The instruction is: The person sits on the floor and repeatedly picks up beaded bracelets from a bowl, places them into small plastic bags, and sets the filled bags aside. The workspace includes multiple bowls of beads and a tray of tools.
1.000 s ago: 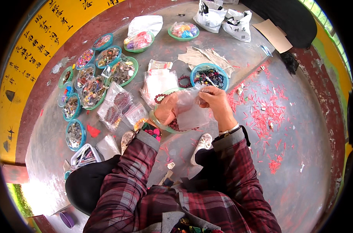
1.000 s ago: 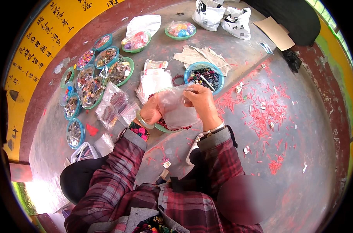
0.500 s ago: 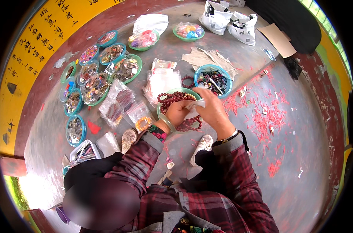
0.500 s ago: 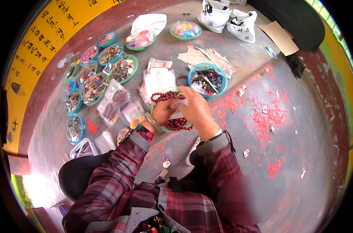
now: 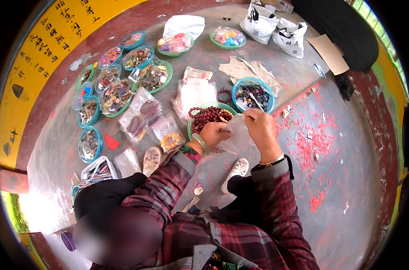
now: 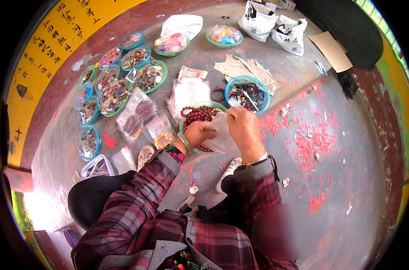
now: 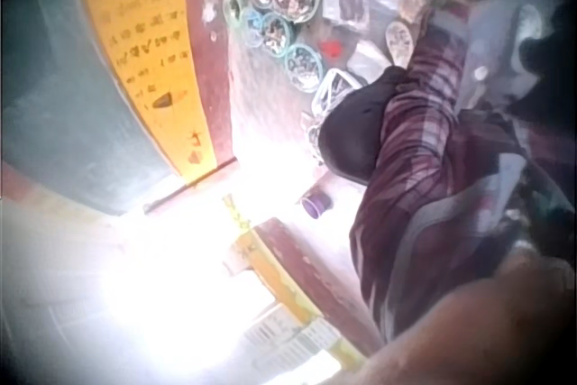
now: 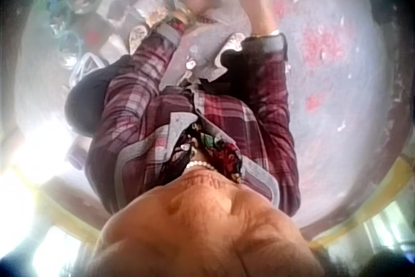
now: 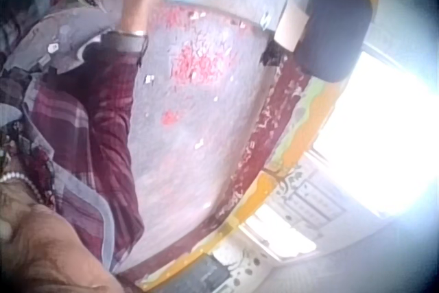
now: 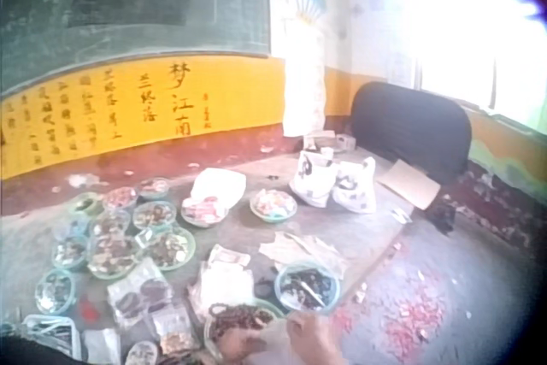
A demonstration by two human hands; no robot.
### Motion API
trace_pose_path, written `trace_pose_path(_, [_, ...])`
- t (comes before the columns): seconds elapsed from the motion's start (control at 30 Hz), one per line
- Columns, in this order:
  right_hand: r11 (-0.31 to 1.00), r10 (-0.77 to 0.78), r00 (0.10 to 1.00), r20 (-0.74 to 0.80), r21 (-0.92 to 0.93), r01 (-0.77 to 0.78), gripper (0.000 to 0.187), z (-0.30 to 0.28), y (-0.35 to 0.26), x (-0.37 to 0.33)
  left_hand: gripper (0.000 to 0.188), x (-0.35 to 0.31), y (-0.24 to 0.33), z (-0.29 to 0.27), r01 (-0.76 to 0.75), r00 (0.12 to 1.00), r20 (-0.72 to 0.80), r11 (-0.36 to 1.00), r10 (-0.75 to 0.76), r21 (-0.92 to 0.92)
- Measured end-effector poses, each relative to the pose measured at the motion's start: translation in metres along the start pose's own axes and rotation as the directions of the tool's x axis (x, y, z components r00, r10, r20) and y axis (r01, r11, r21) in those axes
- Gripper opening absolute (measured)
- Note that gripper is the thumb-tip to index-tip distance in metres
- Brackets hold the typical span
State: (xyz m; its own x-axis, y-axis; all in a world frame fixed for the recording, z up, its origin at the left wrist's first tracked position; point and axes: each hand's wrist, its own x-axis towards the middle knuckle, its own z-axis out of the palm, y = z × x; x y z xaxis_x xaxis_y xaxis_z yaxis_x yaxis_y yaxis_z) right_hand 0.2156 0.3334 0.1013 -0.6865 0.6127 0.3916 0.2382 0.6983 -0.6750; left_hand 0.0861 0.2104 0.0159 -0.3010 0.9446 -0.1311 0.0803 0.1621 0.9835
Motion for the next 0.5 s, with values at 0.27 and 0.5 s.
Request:
trace_pose_path(0.27, [0.972, 0.229, 0.963, -0.14, -0.017, -0.234, 0.014, -0.031, 0.009, 0.0, 0.019, 0.013, -0.087, -0.066, -0.006, 0.991, -0.127, 0.964, 0.041, 0.264])
trace_pose_path(0.5, [0.996, 0.035, 0.985, 0.168, -0.088, -0.02, 0.01, -0.005, -0.016, -0.011, 0.033, 0.033, -0.128, -0.096, 0.057, 0.916, -0.29, 0.627, 0.276, 0.777])
